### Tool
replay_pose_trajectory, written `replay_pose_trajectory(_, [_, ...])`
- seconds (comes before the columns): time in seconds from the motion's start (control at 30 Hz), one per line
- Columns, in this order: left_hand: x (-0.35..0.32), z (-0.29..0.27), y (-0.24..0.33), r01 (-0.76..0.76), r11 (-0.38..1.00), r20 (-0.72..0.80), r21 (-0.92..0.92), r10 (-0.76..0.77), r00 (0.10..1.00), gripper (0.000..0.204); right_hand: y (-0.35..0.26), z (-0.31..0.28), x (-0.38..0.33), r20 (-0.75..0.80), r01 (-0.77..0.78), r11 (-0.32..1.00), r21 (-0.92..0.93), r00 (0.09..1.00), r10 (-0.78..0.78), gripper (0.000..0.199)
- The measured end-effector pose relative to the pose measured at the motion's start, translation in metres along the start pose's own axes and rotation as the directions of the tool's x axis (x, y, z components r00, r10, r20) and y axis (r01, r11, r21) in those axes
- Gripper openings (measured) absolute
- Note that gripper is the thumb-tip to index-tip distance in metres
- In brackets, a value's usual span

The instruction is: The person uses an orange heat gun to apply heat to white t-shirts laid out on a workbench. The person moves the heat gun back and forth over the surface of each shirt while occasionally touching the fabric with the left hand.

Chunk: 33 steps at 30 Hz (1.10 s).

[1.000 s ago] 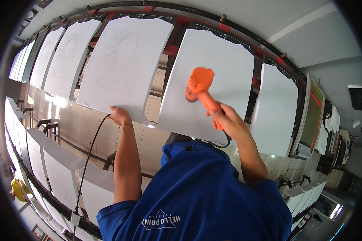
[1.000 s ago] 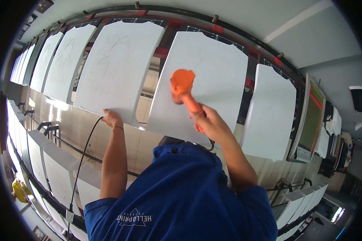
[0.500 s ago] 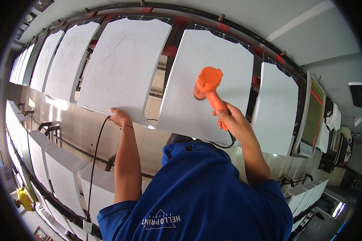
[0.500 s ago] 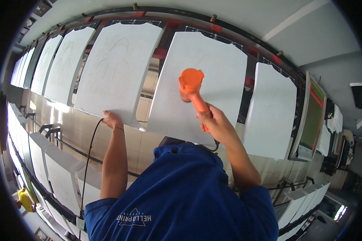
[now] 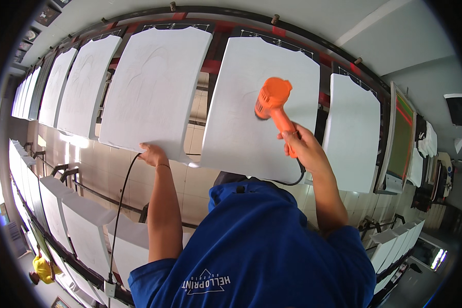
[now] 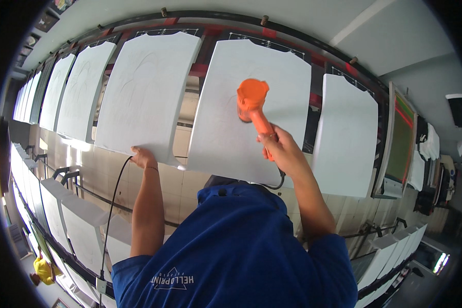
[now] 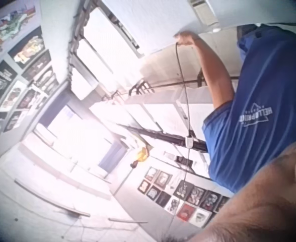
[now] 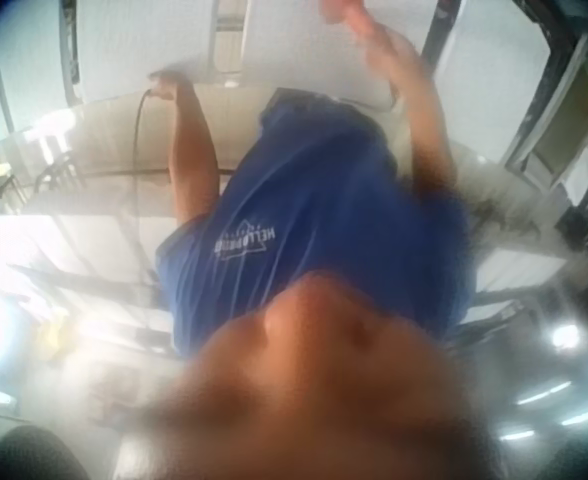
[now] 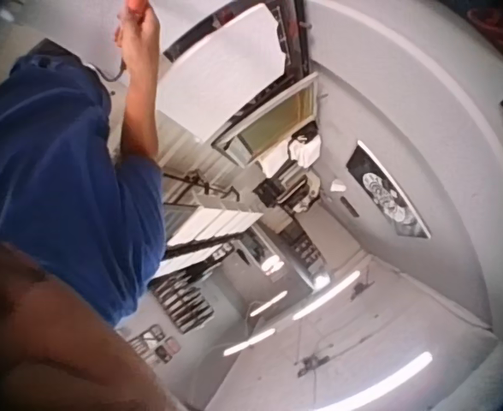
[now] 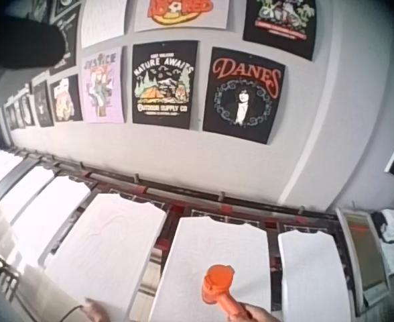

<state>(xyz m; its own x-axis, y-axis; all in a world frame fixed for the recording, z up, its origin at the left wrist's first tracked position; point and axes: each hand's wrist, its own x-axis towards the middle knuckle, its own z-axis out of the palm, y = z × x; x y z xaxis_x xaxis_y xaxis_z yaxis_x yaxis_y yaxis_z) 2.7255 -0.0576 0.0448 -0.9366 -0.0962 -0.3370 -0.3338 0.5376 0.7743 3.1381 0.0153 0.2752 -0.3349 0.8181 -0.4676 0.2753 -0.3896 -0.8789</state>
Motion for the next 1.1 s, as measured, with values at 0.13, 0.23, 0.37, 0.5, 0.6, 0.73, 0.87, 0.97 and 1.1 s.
replay_pose_trajectory(0.13, [0.008,0.004,-0.006,0.018,1.0,-0.024,0.024,-0.017,1.0,0.062,0.004,-0.01,-0.033,0.143,-0.126,0.992,0.018,0.982,0.122,0.041])
replay_pose_trajectory(0.23, [0.027,0.009,-0.02,-0.026,0.996,-0.015,0.085,0.027,1.0,0.061,0.002,-0.014,-0.039,0.139,-0.13,0.992,-0.004,0.982,0.129,0.041])
replay_pose_trajectory(0.37, [0.007,0.012,-0.004,-0.01,0.998,-0.029,0.057,0.012,1.0,0.059,0.008,-0.017,-0.021,-0.03,-0.047,0.998,0.03,0.998,0.048,0.041])
replay_pose_trajectory(0.5, [0.047,0.027,-0.04,-0.076,0.997,-0.004,0.034,0.076,0.997,0.056,0.01,-0.017,-0.022,-0.106,-0.003,0.998,0.067,0.994,0.01,0.04])
replay_pose_trajectory(0.6, [0.125,0.029,-0.109,-0.271,0.962,-0.061,0.025,0.272,0.96,0.055,0.01,-0.021,-0.036,0.038,-0.05,0.997,0.052,0.998,0.049,0.04])
replay_pose_trajectory(0.73, [0.058,0.039,-0.052,-0.124,0.992,-0.049,0.02,0.125,0.991,0.055,0.013,-0.028,-0.072,0.045,-0.177,0.981,0.073,0.984,0.174,0.041])
replay_pose_trajectory(0.87, [0.122,0.032,-0.104,-0.253,0.96,-0.079,0.117,0.263,0.961,0.058,0.01,-0.035,-0.053,0.013,-0.078,0.997,0.021,0.997,0.078,0.043])
replay_pose_trajectory(0.97, [0.034,0.026,-0.031,-0.091,0.996,-0.005,0.022,0.092,0.996,0.059,0.014,-0.036,-0.042,-0.158,-0.036,0.996,0.076,0.986,0.048,0.043])
replay_pose_trajectory(1.1, [0.045,0.019,-0.034,-0.093,0.995,-0.018,0.029,0.094,0.995,0.058,0.027,-0.039,-0.045,-0.103,-0.009,0.997,0.079,0.995,0.017,0.04])
